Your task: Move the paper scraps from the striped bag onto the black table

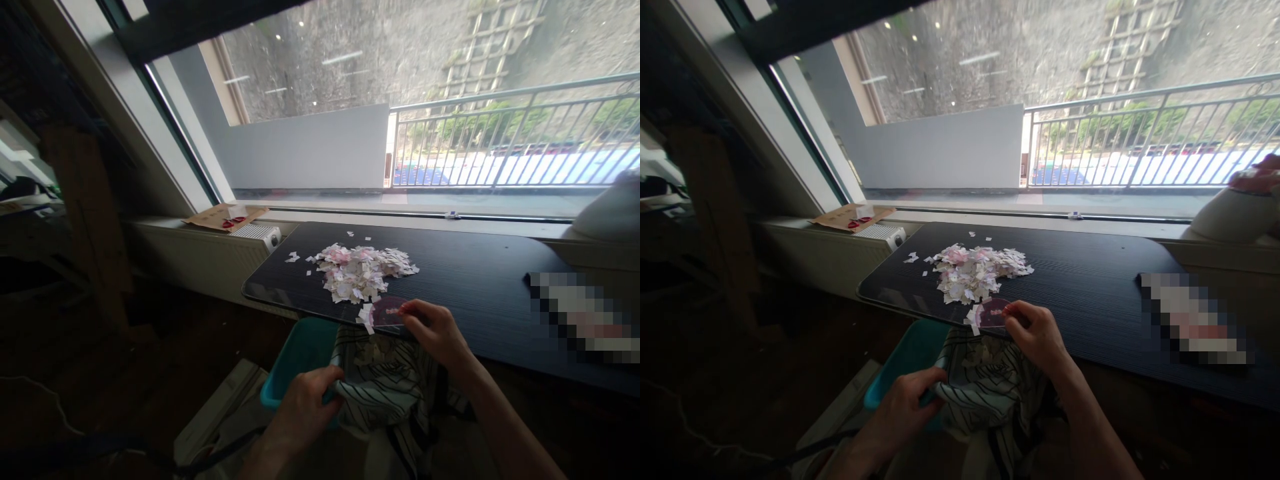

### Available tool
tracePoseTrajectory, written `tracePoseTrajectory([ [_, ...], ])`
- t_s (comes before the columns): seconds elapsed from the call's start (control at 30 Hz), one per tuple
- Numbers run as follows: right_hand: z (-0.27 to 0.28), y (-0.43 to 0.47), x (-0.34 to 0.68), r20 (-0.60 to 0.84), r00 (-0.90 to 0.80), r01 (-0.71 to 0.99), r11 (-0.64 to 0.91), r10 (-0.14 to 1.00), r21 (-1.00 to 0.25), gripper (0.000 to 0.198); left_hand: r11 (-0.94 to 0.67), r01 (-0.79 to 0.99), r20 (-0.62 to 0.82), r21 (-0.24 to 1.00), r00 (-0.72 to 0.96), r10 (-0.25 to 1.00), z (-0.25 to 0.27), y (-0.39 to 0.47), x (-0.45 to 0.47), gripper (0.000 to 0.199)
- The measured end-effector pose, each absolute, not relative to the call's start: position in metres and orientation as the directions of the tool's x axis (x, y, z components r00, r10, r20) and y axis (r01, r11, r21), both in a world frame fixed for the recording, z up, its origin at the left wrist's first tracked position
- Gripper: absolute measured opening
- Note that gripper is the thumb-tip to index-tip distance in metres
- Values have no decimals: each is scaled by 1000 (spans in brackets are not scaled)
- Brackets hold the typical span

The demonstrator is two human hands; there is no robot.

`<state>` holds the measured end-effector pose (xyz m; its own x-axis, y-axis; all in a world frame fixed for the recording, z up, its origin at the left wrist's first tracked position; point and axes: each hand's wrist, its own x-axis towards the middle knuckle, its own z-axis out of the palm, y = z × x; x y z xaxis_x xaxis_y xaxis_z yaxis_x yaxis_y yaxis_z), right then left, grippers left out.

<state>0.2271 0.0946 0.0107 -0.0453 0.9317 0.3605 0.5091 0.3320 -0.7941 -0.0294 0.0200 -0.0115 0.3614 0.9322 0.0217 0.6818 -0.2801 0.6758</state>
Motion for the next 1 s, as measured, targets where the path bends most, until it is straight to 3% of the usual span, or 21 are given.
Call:
tracePoseTrajectory([
  [0.53,8,98,225,411,10,587,327,912,-740,25,-287,699,18,655,366,931,-10,17,-28,19],
  [0.73,6,100,224,388,9,632,295,922,-717,29,-339,728,-9,595,428,904,-17,11,-20,29],
  [1.0,11,94,225,400,11,576,321,917,-752,22,-353,741,-26,572,446,895,-17,11,-18,33],
])
